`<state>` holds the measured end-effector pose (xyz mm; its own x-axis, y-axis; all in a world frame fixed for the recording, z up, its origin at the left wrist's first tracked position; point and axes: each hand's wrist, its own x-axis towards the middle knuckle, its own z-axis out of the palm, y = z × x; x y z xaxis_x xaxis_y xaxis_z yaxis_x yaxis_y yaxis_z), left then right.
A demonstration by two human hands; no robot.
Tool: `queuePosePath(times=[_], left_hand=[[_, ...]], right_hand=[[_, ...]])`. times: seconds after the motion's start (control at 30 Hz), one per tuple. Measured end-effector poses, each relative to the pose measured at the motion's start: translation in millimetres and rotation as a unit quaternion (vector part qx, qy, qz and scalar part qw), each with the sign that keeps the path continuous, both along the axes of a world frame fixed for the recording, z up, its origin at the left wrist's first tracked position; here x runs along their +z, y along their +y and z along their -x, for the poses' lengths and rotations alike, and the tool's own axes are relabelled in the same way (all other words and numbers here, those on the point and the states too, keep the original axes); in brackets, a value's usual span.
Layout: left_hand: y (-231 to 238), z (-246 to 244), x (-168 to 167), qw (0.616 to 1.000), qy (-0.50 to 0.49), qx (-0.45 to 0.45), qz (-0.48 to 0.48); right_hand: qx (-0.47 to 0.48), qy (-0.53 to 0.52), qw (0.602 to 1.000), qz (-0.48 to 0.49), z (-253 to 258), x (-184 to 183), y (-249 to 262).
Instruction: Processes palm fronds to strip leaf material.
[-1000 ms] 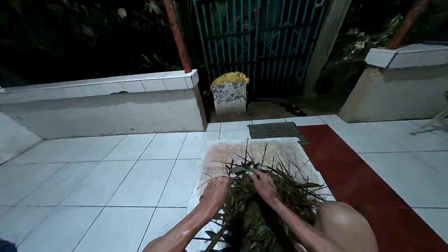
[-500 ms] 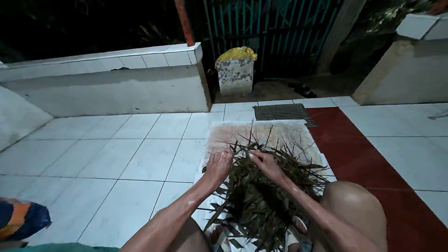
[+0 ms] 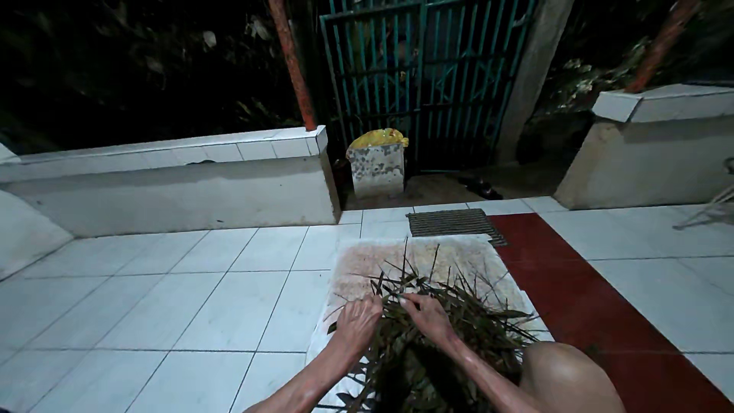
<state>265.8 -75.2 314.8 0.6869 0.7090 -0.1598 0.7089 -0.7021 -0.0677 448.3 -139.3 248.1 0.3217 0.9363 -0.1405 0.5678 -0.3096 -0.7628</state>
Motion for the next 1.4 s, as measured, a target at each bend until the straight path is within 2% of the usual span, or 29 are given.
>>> queuePosePath(times=[0.17,0.3,0.4,0.53,0.67,0.93,1.4], left_hand=[[-4,3,0,1.000,0.002,-0.006,0.000],[-1,8,-2,1.000,-0.006,0.000,0.005],[8,14,0,0.999,-0.021,0.036,0.021],[28,25,0,0.987,-0.131,0.072,0.059],[46,30,-4,0.962,-0.233,0.066,0.124],[50,28,-16,0.953,-0.260,0.055,0.148],[45,22,-20,0.951,-0.262,0.031,0.162]], right_hand=[[-0.040,-0.017,0.999,0.005,-7,-10,3],[-0.111,-0.030,0.993,0.016,-31,-27,6],[-0.152,-0.025,0.988,-0.022,-41,-36,5],[-0.103,0.029,0.986,-0.128,-28,-26,-3],[-0.021,0.062,0.984,-0.168,-4,-14,-8],[0.042,0.097,0.978,-0.179,12,-14,0],[-0.024,0.001,0.992,-0.125,4,-14,8]])
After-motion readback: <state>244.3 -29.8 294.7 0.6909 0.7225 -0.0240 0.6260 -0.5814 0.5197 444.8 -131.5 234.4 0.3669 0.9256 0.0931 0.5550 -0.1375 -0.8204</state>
